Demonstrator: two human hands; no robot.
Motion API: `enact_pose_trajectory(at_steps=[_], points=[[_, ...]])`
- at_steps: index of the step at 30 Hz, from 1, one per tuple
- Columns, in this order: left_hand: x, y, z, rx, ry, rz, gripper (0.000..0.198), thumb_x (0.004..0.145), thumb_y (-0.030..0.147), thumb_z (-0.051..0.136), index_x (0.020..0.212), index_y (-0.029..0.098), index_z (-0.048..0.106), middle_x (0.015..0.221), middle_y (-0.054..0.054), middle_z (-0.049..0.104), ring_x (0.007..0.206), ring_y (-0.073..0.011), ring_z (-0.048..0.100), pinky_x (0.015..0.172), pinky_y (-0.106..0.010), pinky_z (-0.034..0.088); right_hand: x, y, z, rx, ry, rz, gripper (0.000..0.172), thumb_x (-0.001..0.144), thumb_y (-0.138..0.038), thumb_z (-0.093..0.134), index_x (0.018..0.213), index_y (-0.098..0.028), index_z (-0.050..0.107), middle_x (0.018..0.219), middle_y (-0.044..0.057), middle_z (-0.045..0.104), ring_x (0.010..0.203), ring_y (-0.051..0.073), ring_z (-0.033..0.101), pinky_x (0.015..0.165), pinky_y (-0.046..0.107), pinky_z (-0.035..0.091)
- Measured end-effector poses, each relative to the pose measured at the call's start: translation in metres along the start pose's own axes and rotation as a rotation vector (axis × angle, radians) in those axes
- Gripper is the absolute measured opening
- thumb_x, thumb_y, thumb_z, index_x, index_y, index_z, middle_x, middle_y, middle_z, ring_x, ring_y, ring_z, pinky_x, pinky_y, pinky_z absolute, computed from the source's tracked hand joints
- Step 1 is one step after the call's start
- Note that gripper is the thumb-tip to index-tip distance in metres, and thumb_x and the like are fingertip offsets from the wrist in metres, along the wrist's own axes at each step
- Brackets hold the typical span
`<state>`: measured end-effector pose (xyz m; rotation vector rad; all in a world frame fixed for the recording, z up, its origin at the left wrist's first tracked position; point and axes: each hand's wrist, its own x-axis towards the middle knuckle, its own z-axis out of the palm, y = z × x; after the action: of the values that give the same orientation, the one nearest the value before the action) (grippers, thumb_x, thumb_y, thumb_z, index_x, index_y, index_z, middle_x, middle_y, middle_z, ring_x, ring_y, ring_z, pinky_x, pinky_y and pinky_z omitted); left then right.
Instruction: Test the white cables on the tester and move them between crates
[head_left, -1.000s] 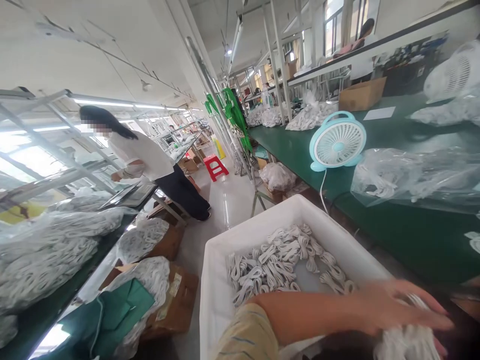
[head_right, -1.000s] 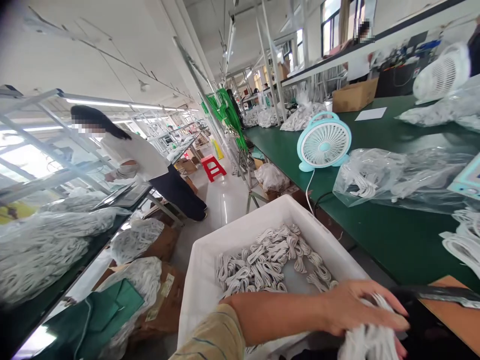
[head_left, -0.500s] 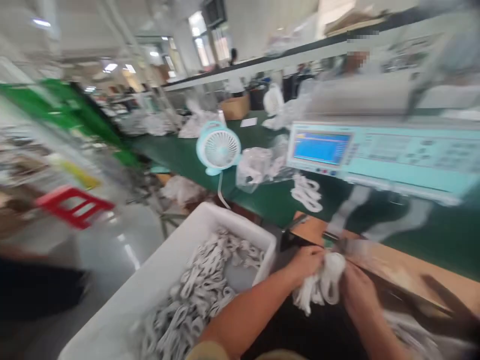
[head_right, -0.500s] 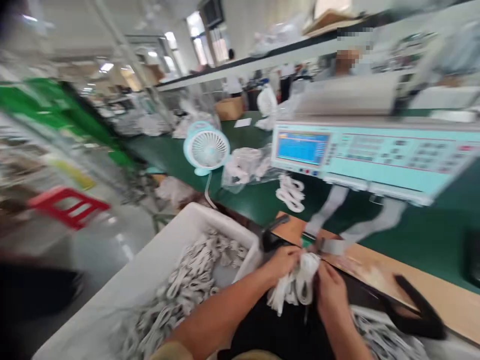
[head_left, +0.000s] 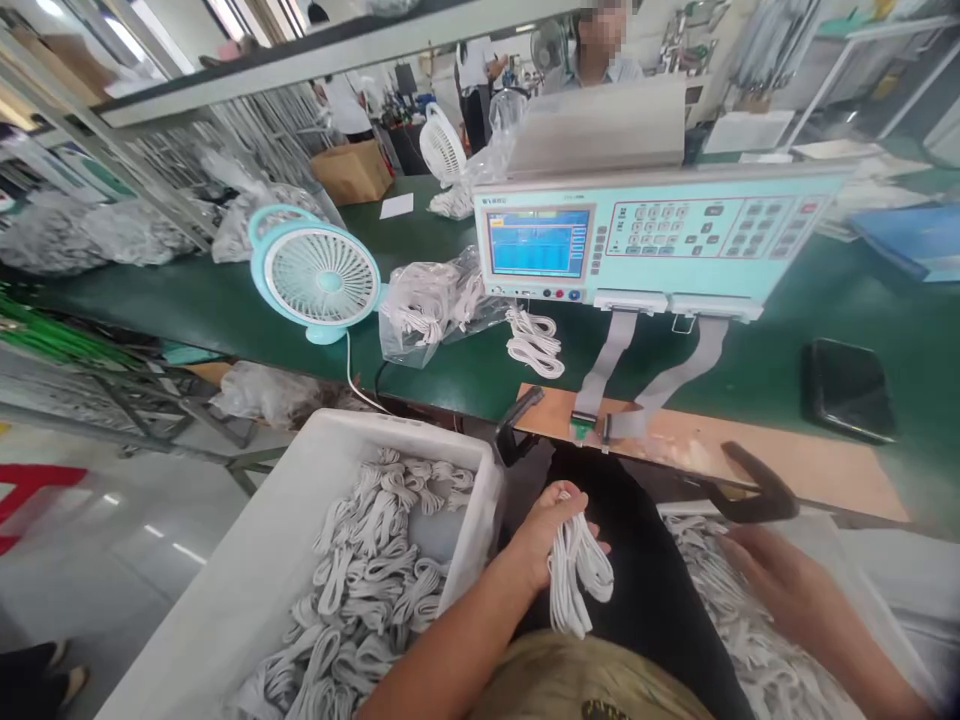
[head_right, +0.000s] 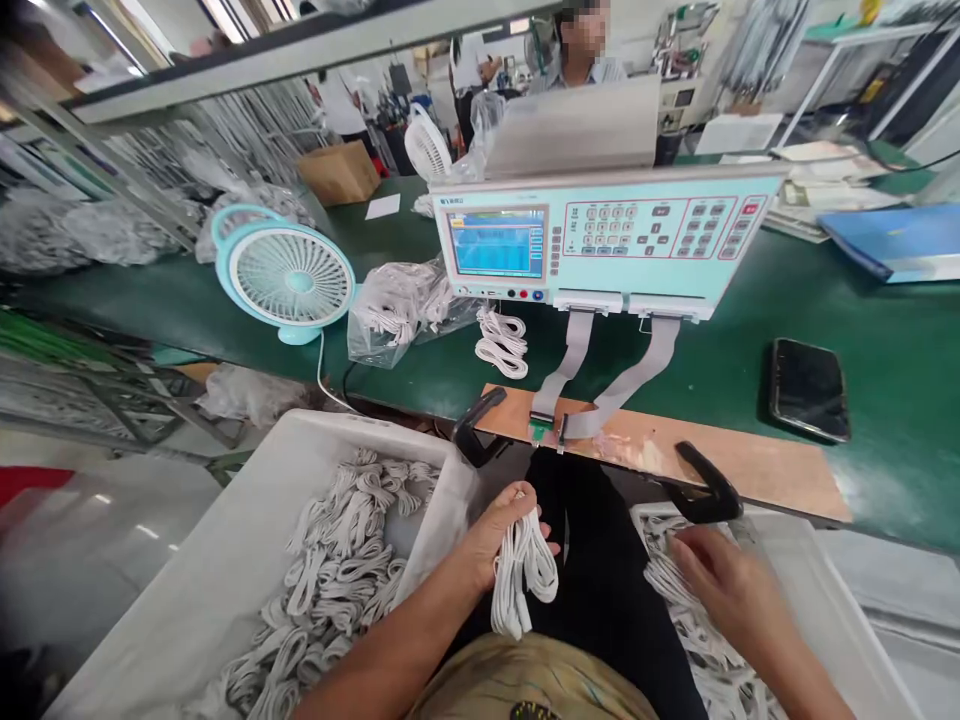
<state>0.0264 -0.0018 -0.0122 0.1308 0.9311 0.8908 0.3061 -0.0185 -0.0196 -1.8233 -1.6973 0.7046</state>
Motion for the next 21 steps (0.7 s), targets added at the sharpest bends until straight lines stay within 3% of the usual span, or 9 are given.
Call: enact_pose_trajectory(at_steps=[3,5,9,15,19,21], points=[[0.005,-0.002,0.003,0.024,-0.021,-0.057,0.048,0.057,0.021,0.076,0.091,0.023,0.043,0.068,0.007,0.051,0.058,-0.0142,0.061,0.061,-0.035,0.055,-0.011,-0.002,-0.002,-0.133,-0.028,-0.37,0.031,0.092,-0.047,0.049,0.097,-0.021,0.066,0.091,0.008,0.064,0.076,0.023,0.062,0.063,0.032,0.049],[0.009,-0.006,0.008,0.073,-0.047,-0.104,0.046,0.057,0.02,0.073,0.092,0.023,0.044,0.067,0.006,0.052,0.058,-0.0154,0.061,0.057,-0.032,0.053,-0.016,-0.027,0.01,-0.085,-0.123,-0.616,0.023,0.097,-0.031,0.045,0.107,-0.021,0.063,0.096,0.008,0.062,0.084,0.02,0.06,0.072,0.031,0.048],[0.013,-0.013,0.011,0.202,-0.105,-0.145,0.041,0.054,0.019,0.07,0.089,0.02,0.048,0.058,0.007,0.05,0.046,-0.0104,0.052,0.046,-0.019,0.04,-0.012,-0.077,0.029,-0.126,-0.357,-0.952,0.025,0.099,-0.016,0.037,0.106,-0.018,0.062,0.097,0.008,0.064,0.08,0.02,0.055,0.072,0.033,0.044],[0.012,-0.015,0.005,0.207,-0.14,-0.159,0.038,0.055,0.02,0.068,0.088,0.02,0.049,0.06,0.007,0.051,0.047,-0.009,0.05,0.047,-0.018,0.033,0.001,-0.095,0.02,-0.22,-0.582,-1.133,0.027,0.098,-0.014,0.036,0.113,-0.012,0.058,0.097,0.01,0.063,0.087,0.024,0.052,0.076,0.038,0.04],[0.012,-0.015,0.01,0.212,-0.136,-0.177,0.035,0.054,0.019,0.066,0.085,0.019,0.05,0.057,0.007,0.049,0.047,-0.0088,0.047,0.048,-0.019,0.032,0.004,-0.099,0.022,-0.192,-0.577,-1.202,0.025,0.096,-0.012,0.038,0.111,-0.01,0.058,0.091,0.01,0.062,0.081,0.023,0.051,0.072,0.037,0.039],[0.01,-0.014,0.013,0.226,-0.154,-0.163,0.033,0.056,0.019,0.065,0.086,0.018,0.053,0.06,0.005,0.052,0.051,-0.0094,0.048,0.05,-0.02,0.035,0.004,-0.099,0.026,-0.112,-0.527,-1.166,0.022,0.096,-0.012,0.038,0.108,-0.013,0.057,0.091,0.01,0.061,0.081,0.023,0.051,0.072,0.037,0.038]])
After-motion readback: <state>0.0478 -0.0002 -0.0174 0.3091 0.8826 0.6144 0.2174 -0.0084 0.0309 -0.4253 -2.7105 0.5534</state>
